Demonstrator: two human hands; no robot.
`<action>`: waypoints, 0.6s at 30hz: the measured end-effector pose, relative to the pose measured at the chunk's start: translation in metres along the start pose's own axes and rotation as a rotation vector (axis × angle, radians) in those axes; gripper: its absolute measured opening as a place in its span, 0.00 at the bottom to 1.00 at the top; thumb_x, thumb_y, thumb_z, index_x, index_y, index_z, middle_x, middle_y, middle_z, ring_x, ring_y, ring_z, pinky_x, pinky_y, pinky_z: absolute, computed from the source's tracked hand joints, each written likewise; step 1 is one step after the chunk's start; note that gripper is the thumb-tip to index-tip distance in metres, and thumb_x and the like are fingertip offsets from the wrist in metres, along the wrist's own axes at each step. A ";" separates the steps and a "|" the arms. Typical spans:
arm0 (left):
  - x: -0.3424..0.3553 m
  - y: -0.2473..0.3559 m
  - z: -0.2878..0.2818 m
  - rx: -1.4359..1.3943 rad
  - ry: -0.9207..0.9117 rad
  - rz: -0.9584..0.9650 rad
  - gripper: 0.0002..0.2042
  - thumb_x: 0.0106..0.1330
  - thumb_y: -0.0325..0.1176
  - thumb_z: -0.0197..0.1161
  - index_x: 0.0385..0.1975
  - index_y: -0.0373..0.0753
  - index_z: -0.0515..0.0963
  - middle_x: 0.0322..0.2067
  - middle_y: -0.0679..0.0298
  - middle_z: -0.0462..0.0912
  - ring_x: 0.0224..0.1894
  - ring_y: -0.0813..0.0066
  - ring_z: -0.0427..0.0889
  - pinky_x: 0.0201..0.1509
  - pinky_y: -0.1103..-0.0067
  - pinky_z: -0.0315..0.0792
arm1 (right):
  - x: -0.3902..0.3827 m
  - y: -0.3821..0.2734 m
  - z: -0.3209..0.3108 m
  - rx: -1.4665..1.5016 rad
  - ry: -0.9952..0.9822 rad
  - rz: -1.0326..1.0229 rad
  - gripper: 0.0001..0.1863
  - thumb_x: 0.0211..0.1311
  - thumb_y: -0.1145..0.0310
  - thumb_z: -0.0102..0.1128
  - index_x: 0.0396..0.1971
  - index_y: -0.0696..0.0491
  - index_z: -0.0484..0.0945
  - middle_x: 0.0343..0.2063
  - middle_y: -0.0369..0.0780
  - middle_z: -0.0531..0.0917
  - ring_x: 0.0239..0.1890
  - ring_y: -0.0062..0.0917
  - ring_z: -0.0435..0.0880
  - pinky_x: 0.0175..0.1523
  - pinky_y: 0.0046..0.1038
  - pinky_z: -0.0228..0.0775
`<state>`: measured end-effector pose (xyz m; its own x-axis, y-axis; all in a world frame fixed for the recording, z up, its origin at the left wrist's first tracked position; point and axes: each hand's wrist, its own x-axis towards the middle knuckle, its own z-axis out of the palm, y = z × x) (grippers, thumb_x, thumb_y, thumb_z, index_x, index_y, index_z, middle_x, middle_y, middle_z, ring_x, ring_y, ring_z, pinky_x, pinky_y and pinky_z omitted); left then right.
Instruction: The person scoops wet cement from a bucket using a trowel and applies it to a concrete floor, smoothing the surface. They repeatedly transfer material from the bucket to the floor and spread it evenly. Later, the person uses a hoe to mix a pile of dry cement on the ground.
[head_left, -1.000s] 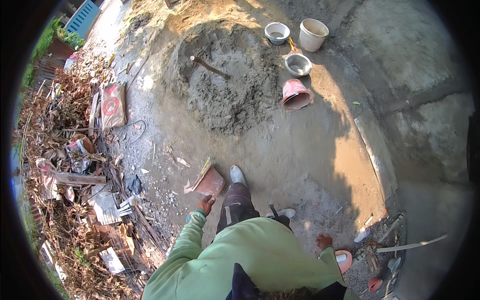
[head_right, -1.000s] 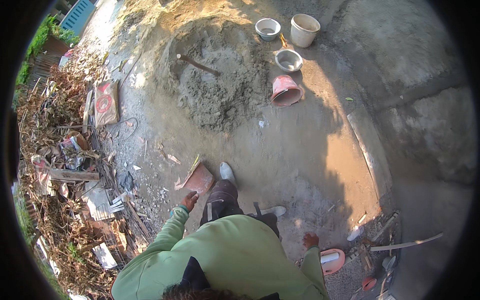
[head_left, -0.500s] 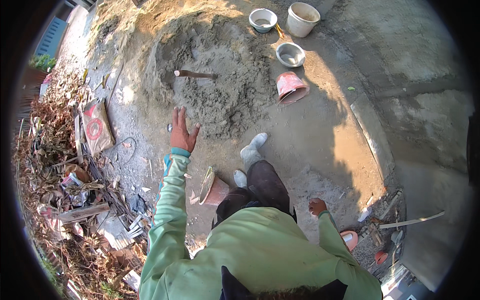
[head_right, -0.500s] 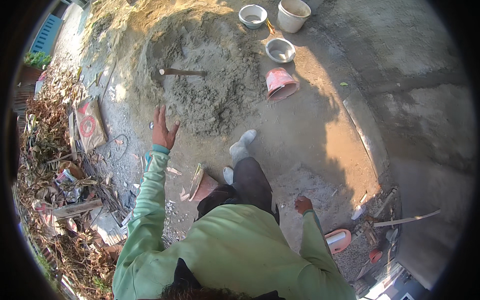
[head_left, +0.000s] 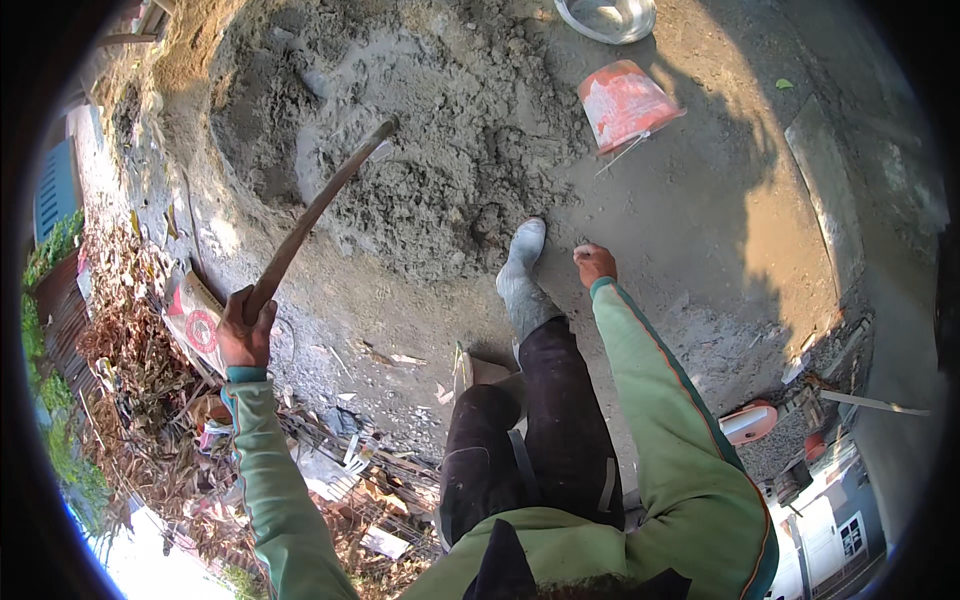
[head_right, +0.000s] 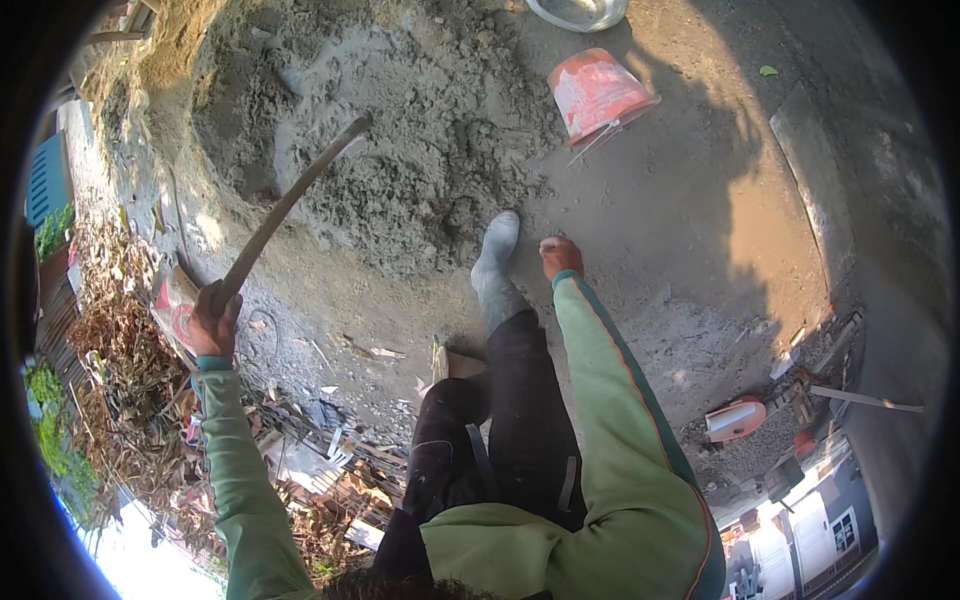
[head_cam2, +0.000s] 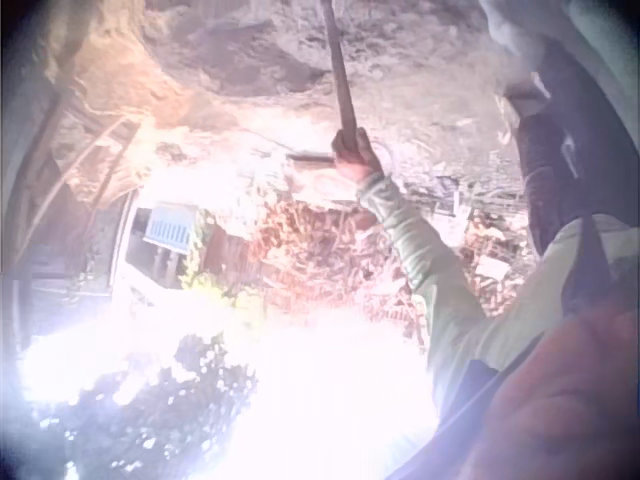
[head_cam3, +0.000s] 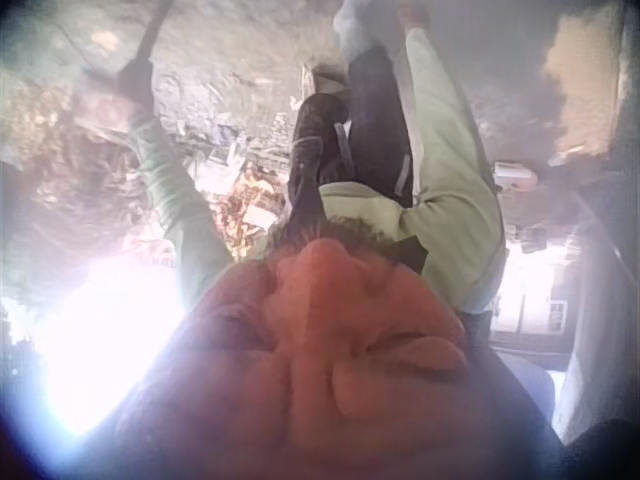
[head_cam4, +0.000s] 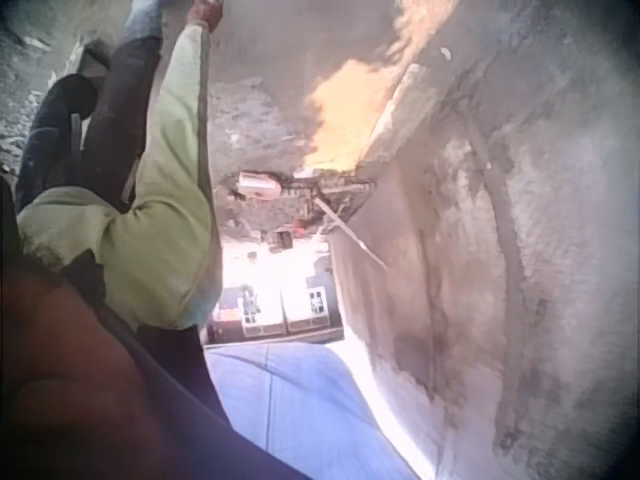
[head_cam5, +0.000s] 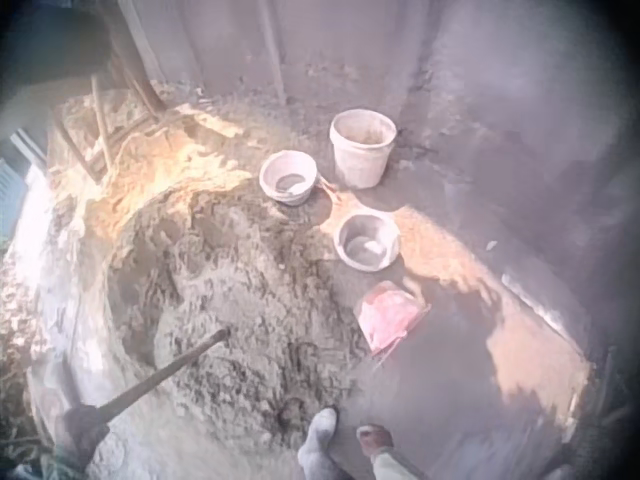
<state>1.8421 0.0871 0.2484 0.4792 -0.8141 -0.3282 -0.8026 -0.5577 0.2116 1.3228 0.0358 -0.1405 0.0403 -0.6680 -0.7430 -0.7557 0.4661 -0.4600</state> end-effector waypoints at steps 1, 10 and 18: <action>0.017 0.013 0.003 -0.019 -0.056 -0.060 0.16 0.62 0.38 0.65 0.43 0.32 0.78 0.38 0.53 0.81 0.39 0.65 0.80 0.42 0.72 0.74 | 0.036 -0.003 0.009 0.012 0.019 0.049 0.12 0.55 0.64 0.65 0.38 0.50 0.85 0.35 0.43 0.87 0.40 0.33 0.86 0.46 0.31 0.76; 0.077 0.024 0.018 0.409 -0.068 0.306 0.25 0.77 0.44 0.39 0.58 0.27 0.70 0.59 0.46 0.72 0.56 0.54 0.76 0.51 0.70 0.76 | 0.289 -0.008 0.127 -0.086 0.208 0.243 0.17 0.58 0.62 0.62 0.49 0.41 0.78 0.44 0.43 0.83 0.48 0.40 0.82 0.50 0.43 0.75; 0.088 0.014 0.010 0.505 -0.227 0.234 0.26 0.78 0.46 0.32 0.60 0.36 0.70 0.61 0.49 0.71 0.63 0.51 0.71 0.65 0.64 0.69 | 0.274 0.007 0.156 -0.133 0.459 0.161 0.15 0.57 0.57 0.63 0.42 0.47 0.77 0.39 0.40 0.82 0.42 0.40 0.82 0.46 0.45 0.75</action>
<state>1.8691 0.0096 0.2132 0.2258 -0.8202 -0.5256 -0.9738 -0.1763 -0.1434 1.4303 -0.0534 -0.4233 -0.3522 -0.7940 -0.4955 -0.8070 0.5258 -0.2689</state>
